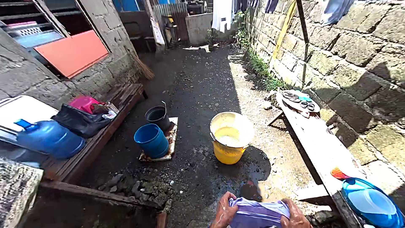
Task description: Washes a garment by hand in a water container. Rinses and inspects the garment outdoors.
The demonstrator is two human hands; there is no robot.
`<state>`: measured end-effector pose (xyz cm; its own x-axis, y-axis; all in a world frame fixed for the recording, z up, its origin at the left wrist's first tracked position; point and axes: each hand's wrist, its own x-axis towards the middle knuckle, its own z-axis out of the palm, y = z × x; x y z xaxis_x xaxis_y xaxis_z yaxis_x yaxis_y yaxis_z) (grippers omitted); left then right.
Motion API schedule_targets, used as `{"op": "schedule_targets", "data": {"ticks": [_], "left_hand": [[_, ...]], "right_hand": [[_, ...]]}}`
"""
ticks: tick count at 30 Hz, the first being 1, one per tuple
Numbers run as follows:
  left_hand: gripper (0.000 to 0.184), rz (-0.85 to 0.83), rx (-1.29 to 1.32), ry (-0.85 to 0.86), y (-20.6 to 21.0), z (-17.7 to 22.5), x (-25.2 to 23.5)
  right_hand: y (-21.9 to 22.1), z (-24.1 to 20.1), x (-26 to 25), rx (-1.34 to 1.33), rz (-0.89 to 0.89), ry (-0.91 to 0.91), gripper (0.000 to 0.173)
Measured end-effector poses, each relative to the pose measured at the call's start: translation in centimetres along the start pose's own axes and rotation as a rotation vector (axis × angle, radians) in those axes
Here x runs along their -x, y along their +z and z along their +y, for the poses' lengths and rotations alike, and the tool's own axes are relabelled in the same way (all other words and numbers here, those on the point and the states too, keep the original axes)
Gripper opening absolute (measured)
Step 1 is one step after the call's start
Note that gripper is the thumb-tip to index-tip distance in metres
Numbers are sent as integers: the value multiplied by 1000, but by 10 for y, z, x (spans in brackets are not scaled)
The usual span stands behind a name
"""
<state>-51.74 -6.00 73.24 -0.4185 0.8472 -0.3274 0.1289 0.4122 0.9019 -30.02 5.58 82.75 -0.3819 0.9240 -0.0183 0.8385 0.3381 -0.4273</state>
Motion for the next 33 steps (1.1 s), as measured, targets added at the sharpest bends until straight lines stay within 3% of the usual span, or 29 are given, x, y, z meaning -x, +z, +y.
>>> {"op": "schedule_targets", "data": {"ticks": [3,5,9,11,13,15,16,19,21,23,24,25,26,29,30,33], "left_hand": [[40,110,-82,-28,-80,24,-11],[32,255,-99,-16,-122,35,-17],[28,609,-281,-39,-186,42,-41],[28,655,-382,-51,-216,46,-61],[28,617,-416,-22,-255,68,-82],[26,596,-381,76,-307,112,-96],[26,613,-354,146,-335,141,-96],[23,863,-358,476,-407,221,-89],[27,1085,-432,701,-433,255,-87],[34,1341,-565,939,-444,258,-113],[37,1434,-655,995,-449,241,-141],[37,1459,-755,929,-451,208,-178],[36,1392,-843,749,-450,163,-215],[28,743,-688,-48,-460,43,-294],[26,647,-601,-186,-472,20,-308],[25,738,-446,-258,-510,-2,-332]], "right_hand": [[30,-46,-32,-80,40,-128,54],[57,-59,-57,-226,43,-252,48],[86,-101,-109,-283,-201,-351,25],[86,-141,-137,-265,-361,-390,23],[77,-187,-174,-151,-409,-402,29],[36,-246,-209,-19,-426,-341,41],[8,-274,-223,-33,-362,-365,45],[-47,-351,-272,-258,248,-734,29],[-72,-397,-288,-415,528,-864,21],[-54,-428,-310,-539,773,-937,24],[-22,-438,-329,-570,822,-972,28],[26,-441,-351,-554,779,-992,29],[80,-437,-368,-440,559,-974,28],[205,-426,-411,-83,-456,-707,32],[230,-428,-419,-68,-616,-648,32],[257,-456,-454,-79,-720,-630,39]]}}
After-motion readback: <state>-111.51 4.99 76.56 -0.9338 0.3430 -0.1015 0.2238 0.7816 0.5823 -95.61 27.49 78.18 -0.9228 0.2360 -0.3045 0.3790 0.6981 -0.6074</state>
